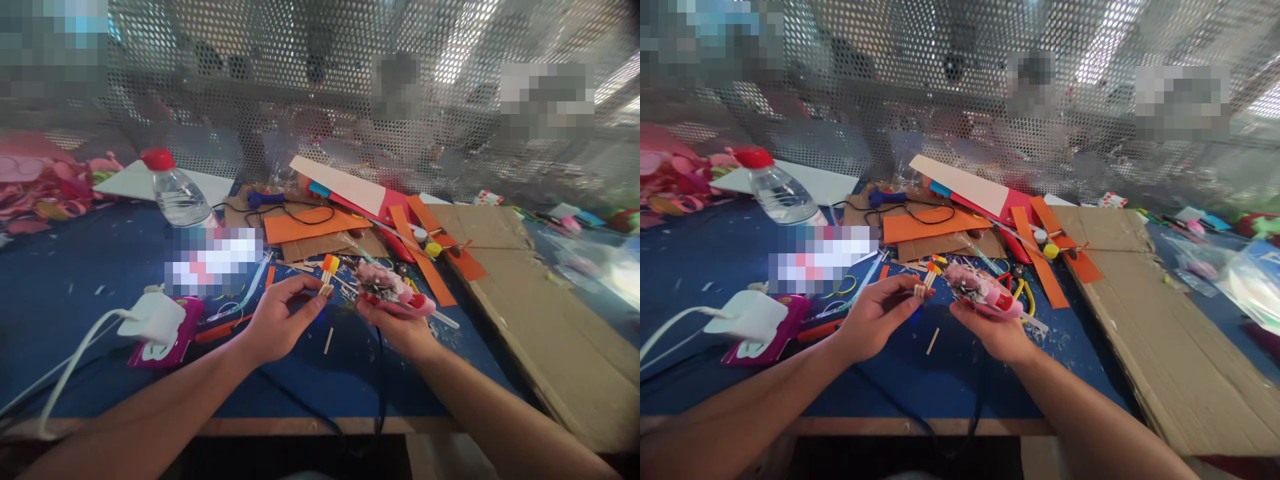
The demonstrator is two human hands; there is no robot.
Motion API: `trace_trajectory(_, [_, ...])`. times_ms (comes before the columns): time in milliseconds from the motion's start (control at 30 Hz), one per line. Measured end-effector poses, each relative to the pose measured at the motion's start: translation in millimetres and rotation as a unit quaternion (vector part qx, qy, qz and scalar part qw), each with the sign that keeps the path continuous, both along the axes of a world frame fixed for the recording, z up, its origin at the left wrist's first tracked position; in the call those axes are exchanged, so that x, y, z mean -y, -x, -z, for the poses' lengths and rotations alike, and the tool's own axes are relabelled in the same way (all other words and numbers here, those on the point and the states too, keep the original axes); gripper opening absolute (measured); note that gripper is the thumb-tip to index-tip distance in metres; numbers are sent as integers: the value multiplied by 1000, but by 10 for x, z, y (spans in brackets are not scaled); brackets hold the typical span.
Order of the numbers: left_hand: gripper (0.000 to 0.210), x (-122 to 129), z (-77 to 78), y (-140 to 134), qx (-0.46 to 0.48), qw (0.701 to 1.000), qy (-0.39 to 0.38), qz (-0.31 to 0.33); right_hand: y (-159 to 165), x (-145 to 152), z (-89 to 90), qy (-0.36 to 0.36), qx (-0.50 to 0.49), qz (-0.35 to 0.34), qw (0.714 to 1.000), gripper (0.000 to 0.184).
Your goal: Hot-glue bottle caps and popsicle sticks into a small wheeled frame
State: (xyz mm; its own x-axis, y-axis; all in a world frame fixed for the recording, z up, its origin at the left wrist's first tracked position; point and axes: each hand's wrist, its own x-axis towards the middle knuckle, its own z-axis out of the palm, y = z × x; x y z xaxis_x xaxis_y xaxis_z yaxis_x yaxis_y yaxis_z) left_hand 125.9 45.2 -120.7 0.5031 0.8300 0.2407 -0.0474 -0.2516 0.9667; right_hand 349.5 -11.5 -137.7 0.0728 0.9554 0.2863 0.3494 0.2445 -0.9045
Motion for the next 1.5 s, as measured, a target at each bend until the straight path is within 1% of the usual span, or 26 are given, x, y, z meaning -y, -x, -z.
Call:
trace_trajectory(133, [27, -22, 8, 14, 32, 998, 47, -4, -51, -31, 66, 10, -42, -9, 999, 32])
trace_trajectory(267, [29, -41, -13, 27, 55, 997, 60, -2, -70, -43, 29, 6, -59, -42, 997, 37])
trace_trajectory(333, [30, -50, -17, 38, 60, 997, 50, -2, -63, -43, -26, 4, -57, -61, 997, 36])
trace_trajectory(500, [31, -43, -7, 58, 45, 998, 29, -12, -14, -46, -190, -24, -19, -108, 994, 24])
trace_trajectory(600, [30, -30, -10, 65, 34, 999, 14, -11, 11, -46, -236, -27, -13, -125, 992, 21])
trace_trajectory(733, [30, -24, -32, 80, 24, 999, -23, -10, 14, -40, -228, -31, -15, -125, 992, 16])
trace_trajectory(867, [30, -20, -53, 89, 22, 999, -42, -10, -2, -32, -196, -16, -8, -118, 993, 12])
trace_trajectory(1067, [32, -5, -85, 89, 17, 998, -55, -10, -30, -35, -161, -6, 4, -108, 994, 17])
trace_trajectory(1233, [29, -6, -90, 94, 18, 998, -65, -1, -39, -32, -152, -6, 13, -109, 994, 15])
trace_trajectory(1500, [27, -12, -103, 99, 8, 996, -91, -9, -20, -27, -147, -26, 3, -120, 992, 21])
